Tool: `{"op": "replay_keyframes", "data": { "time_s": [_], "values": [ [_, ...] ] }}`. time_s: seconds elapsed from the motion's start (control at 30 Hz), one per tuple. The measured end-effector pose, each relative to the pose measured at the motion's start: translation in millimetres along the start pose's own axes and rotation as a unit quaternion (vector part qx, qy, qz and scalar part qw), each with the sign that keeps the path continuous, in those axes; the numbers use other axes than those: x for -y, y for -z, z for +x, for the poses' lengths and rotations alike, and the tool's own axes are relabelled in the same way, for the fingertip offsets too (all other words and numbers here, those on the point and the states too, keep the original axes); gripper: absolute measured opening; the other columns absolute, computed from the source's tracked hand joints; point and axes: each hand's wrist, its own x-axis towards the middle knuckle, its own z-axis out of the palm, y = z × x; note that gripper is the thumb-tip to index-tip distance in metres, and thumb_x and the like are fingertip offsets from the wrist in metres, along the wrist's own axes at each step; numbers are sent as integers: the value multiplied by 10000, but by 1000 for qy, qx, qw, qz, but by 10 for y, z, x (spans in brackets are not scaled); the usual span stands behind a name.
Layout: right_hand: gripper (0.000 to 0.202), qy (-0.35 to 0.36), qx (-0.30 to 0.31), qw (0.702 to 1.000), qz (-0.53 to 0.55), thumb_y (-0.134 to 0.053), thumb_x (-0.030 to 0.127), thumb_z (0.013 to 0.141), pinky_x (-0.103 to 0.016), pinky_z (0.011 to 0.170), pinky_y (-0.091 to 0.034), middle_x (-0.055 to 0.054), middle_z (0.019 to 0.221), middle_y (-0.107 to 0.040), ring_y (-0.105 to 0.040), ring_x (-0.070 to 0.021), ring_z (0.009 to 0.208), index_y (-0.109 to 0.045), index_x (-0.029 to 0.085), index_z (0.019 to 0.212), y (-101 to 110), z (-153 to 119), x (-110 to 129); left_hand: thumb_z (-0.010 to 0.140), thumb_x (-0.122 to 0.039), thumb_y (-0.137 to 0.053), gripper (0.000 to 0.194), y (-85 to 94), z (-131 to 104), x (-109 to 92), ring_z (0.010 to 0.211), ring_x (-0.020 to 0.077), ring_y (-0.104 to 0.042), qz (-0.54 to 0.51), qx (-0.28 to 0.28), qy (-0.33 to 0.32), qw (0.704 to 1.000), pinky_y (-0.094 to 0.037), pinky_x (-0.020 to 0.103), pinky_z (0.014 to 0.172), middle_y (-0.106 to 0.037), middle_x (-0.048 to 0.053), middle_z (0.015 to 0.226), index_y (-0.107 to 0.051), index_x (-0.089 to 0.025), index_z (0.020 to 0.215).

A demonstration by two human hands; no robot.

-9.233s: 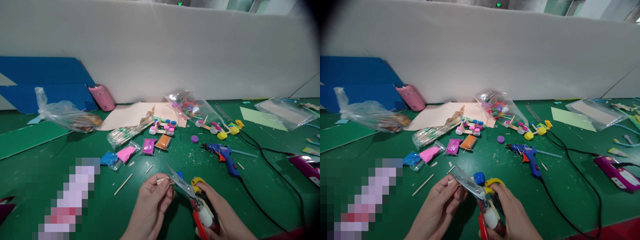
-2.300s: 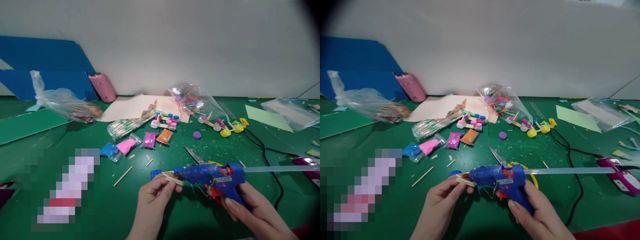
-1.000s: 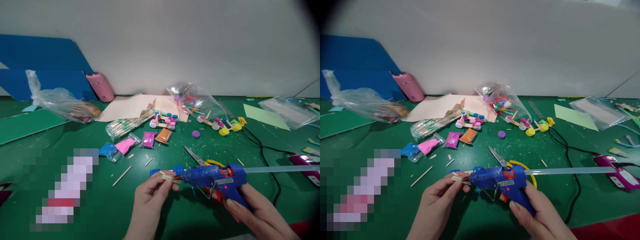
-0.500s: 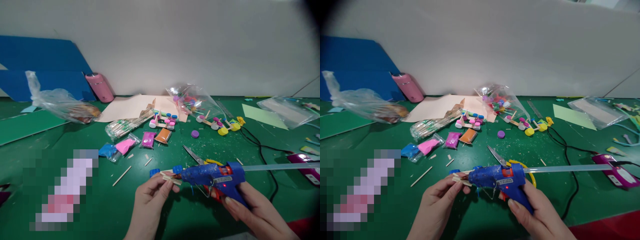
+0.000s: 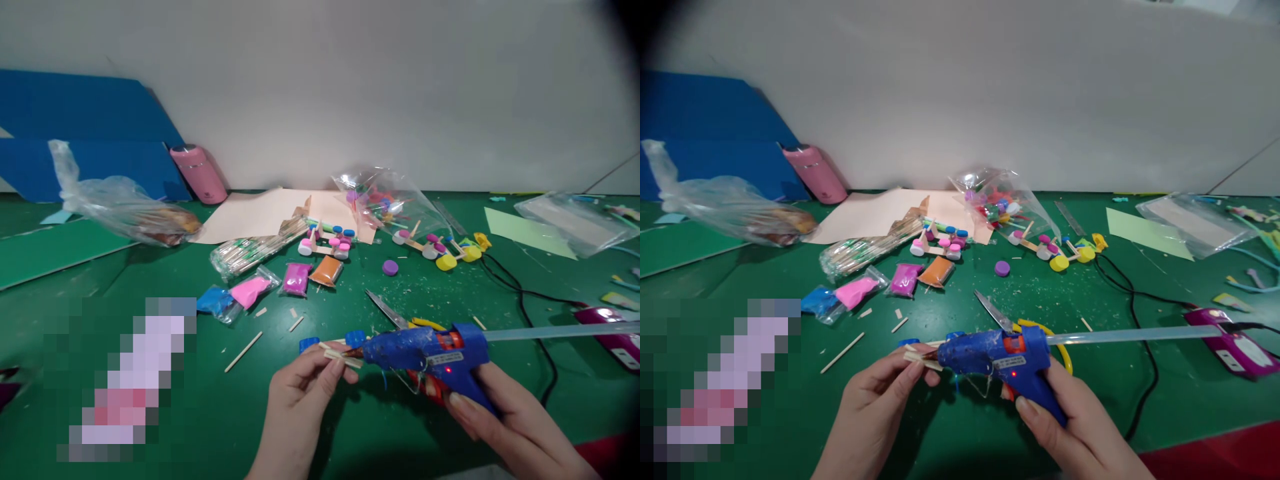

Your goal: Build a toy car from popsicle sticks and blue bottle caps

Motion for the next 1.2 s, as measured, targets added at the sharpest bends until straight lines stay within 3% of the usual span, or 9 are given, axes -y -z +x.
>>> {"op": "replay_keyframes", "data": {
  "time_s": [0.13, 0.5, 0.8, 1.03, 1.2],
  "values": [
    [297, -23, 17, 1000, 5, -548, 476, 717, -247, 502, -506, -35, 702, -640, -599, -204, 657, -635, 223, 848, 4, -5, -32, 778, -256, -560, 217, 17, 3, 11, 931, 207, -563, 4, 16, -4, 1000, -406, 260, 808, -672, 58, 859, -662, -171, 606],
    [327, -5, 17, 1000, 10, -554, 472, 716, -261, 528, -522, -44, 787, -669, -603, -212, 677, -618, 227, 922, 51, 6, -74, 735, -246, -590, 177, -28, -6, -44, 901, 234, -563, -23, -46, 4, 999, -419, 310, 795, -671, 79, 805, -675, -157, 609],
    [342, -7, 2, 1000, 5, -562, 500, 702, -290, 568, -527, -50, 816, -675, -607, -236, 715, -630, 231, 901, 59, 9, -97, 726, -253, -599, 195, -5, 2, -61, 909, 232, -557, -30, -52, 7, 998, -417, 302, 799, -667, 76, 830, -668, -153, 573],
    [233, -5, 31, 999, 30, -534, 437, 758, -262, 658, -515, -15, 797, -658, -600, -197, 729, -628, 236, 829, 47, -8, -54, 719, -252, -608, 181, -7, 21, -66, 877, 220, -560, -37, -65, 8, 997, -416, 300, 791, -664, 65, 788, -673, -150, 584],
    [337, 0, 11, 1000, 2, -571, 472, 720, -307, 719, -512, -50, 925, -661, -596, -232, 818, -605, 223, 944, 48, -24, -155, 715, -254, -610, 188, -5, 6, -74, 870, 215, -557, -40, -73, 10, 997, -418, 292, 781, -663, 64, 782, -669, -149, 570]
  ]
}}
